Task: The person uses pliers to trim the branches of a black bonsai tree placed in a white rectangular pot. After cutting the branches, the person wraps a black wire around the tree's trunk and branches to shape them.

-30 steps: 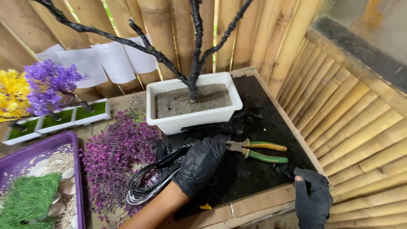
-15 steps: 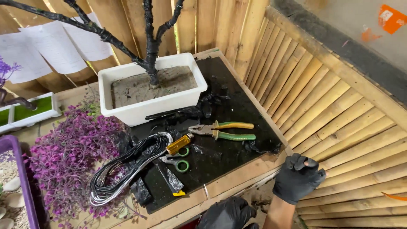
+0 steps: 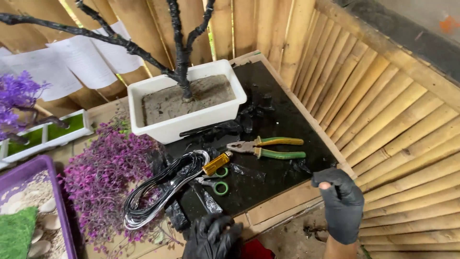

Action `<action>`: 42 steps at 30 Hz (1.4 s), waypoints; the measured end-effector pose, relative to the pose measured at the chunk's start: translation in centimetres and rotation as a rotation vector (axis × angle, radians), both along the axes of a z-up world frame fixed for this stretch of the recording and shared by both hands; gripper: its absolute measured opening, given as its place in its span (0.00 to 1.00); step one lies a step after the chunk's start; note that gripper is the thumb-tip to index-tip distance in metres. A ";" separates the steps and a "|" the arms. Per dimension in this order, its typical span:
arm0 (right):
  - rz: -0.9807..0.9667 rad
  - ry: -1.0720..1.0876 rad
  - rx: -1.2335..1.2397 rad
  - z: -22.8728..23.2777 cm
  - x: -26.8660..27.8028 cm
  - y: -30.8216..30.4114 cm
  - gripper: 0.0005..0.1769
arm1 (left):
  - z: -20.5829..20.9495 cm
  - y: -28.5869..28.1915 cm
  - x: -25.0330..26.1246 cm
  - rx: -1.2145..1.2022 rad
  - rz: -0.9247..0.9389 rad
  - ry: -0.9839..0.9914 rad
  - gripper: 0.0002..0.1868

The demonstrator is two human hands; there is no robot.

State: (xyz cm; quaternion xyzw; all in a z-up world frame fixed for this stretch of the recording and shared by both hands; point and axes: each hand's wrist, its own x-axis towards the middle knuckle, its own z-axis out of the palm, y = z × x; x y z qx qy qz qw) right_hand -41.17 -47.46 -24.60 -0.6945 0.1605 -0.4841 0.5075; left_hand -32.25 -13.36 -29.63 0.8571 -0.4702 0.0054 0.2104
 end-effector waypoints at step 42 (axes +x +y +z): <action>0.806 0.219 -0.902 12.0 15.8 17.3 0.22 | 21.6 2.6 7.1 -1.348 0.534 0.627 0.05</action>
